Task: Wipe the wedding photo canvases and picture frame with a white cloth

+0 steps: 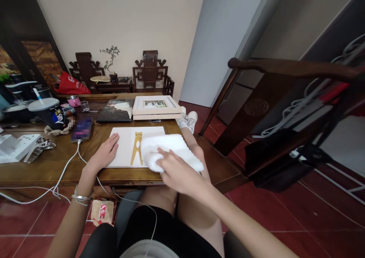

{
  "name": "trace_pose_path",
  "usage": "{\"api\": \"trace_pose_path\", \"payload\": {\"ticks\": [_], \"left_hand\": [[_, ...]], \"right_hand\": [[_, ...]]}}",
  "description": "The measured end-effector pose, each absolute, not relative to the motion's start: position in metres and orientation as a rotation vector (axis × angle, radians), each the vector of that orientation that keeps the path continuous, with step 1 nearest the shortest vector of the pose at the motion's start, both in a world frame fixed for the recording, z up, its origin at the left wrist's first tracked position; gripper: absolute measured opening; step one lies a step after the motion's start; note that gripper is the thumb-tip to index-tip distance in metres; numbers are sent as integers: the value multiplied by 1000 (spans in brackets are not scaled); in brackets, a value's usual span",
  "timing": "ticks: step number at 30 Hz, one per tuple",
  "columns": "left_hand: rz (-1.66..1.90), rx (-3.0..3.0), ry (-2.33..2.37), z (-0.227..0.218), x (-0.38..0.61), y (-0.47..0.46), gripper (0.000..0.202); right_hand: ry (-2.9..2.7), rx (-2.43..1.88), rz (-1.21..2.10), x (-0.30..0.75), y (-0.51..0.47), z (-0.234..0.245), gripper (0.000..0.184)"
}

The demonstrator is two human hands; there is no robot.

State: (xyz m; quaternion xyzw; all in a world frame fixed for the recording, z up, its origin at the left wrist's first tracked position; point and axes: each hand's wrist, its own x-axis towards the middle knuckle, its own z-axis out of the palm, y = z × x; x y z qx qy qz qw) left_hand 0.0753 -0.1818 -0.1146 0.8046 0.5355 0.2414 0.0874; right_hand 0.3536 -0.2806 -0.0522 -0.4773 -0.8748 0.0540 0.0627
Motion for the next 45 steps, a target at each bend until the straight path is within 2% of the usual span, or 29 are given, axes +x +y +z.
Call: {"api": "trace_pose_path", "payload": {"ticks": [10,14,18,25,39,45], "left_hand": [[736,2397,1564,-118,72,-180,51],[732,2392,1560,-117,72,-180,51],[705,2381,1579,-117,74,-181,52],[748,2396,1575,-120,74,-179,50],[719,2390,1581,-118,73,-180,53],[730,2389,1572,-120,72,-178,53]], "right_hand": [[-2596,-1582,-7,329,-154,-61,27],[-2606,-1565,5,336,-166,-64,25],[-2636,-1432,47,348,-223,-66,26],[-2636,-1300,290,360,-312,-46,26],[-2577,-1536,87,300,-172,-56,31],[-2593,-1507,64,293,-197,-59,34]]}}
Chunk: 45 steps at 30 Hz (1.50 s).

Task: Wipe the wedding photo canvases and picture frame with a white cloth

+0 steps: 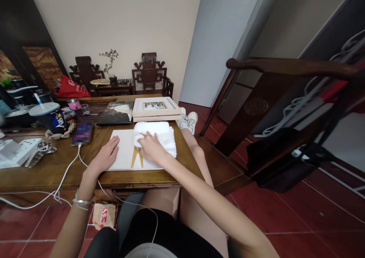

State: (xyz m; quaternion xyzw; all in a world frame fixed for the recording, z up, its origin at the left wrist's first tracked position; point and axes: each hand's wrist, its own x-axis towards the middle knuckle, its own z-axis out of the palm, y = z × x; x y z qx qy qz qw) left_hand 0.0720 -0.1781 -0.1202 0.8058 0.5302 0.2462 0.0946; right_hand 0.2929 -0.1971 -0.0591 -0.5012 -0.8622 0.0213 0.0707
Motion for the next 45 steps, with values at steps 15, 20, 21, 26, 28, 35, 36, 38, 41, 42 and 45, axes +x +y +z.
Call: {"api": "trace_pose_path", "payload": {"ticks": [15,20,21,26,28,35,36,38,41,42,45], "left_hand": [[738,2375,1580,-121,74,-179,53],[763,2368,1557,-122,73,-178,51],[759,2372,1555,-122,73,-178,52],[756,2384,1543,-123,72,-177,52],[773,2377,1544,-124,72,-177,51],[730,2390,1564,-121,73,-178,52],[723,2394,1565,-121,73,-178,52],[727,2394,1566,-121,73,-179,52],[738,2386,1573,-121,73,-179,52],[734,2384,1575,-121,73,-179,52],[709,2383,1568,-120,73,-179,53]], "right_hand": [[-2717,-1373,158,292,-279,-43,39],[-2636,-1472,74,276,-211,-53,40],[-2627,-1482,64,273,-200,-54,39],[-2652,-1498,23,264,-192,-58,39],[-2685,-1465,8,264,-209,-59,38],[-2852,-1318,151,266,-296,-39,34],[-2876,-1299,183,266,-304,-35,34],[-2898,-1271,217,267,-310,-30,33],[-2865,-1309,202,265,-294,-34,37],[-2844,-1327,170,264,-283,-38,38],[-2787,-1380,24,259,-241,-52,40]]}}
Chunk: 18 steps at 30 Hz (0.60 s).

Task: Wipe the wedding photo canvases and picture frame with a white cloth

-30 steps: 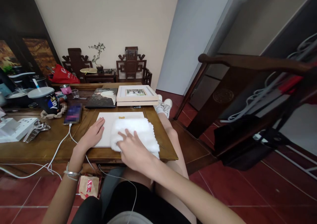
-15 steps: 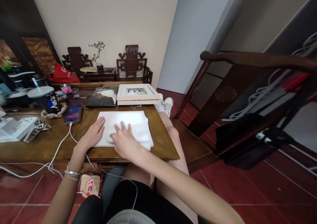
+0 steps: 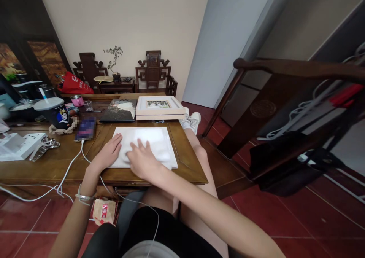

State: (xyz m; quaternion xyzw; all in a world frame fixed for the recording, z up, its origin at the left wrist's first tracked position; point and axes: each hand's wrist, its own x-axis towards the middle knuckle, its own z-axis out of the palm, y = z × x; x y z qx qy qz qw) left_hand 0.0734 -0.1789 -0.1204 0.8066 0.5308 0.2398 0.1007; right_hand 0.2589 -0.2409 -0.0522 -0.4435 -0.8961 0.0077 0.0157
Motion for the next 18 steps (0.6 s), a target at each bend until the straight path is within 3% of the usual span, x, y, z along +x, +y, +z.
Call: {"api": "trace_pose_path", "payload": {"ticks": [8,18], "left_hand": [[736,2384,1546,-122,72,-177,52],[734,2387,1497,-119,69,-180,51]], "right_hand": [[-2720,-1507,-126,244,-176,-59,41],[-2958,-1236,24,252,-284,-46,37]]}}
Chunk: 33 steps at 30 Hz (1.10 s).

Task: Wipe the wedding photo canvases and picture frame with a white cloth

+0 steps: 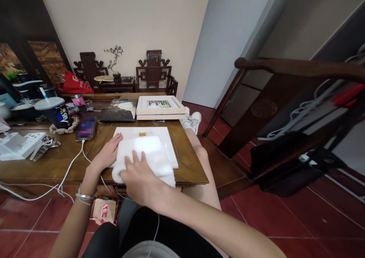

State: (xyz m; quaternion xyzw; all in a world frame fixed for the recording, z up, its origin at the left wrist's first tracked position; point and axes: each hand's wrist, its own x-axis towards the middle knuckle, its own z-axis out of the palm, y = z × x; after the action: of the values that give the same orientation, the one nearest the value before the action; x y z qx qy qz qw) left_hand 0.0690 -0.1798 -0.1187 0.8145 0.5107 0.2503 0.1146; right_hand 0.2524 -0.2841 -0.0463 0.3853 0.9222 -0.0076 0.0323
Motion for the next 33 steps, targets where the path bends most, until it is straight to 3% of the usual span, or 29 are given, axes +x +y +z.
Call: {"api": "trace_pose_path", "payload": {"ticks": [4,10,15,20,26,29,33], "left_hand": [[733,2371,1524,-119,70,-181,52],[822,2400,1550,-117,74,-181,48],[1068,2271,1574,-100,77,-186,46],[1277,1987,1559,-91,79,-192,55],[1243,1994,1534,-91,82,-195,59],[1125,2057,1555,-93,84,-196,60],[914,2224,1560,-103,82,-192,50]], "right_hand": [[2881,1216,-78,256,-290,-45,34],[2846,1456,60,255,-224,-54,39],[2748,1627,97,238,-186,-57,42],[2983,1298,186,229,-209,-64,39],[3061,983,-77,251,-265,-48,32],[2947,1096,-191,263,-276,-32,29],[2844,1334,-79,270,-253,-27,31]]}}
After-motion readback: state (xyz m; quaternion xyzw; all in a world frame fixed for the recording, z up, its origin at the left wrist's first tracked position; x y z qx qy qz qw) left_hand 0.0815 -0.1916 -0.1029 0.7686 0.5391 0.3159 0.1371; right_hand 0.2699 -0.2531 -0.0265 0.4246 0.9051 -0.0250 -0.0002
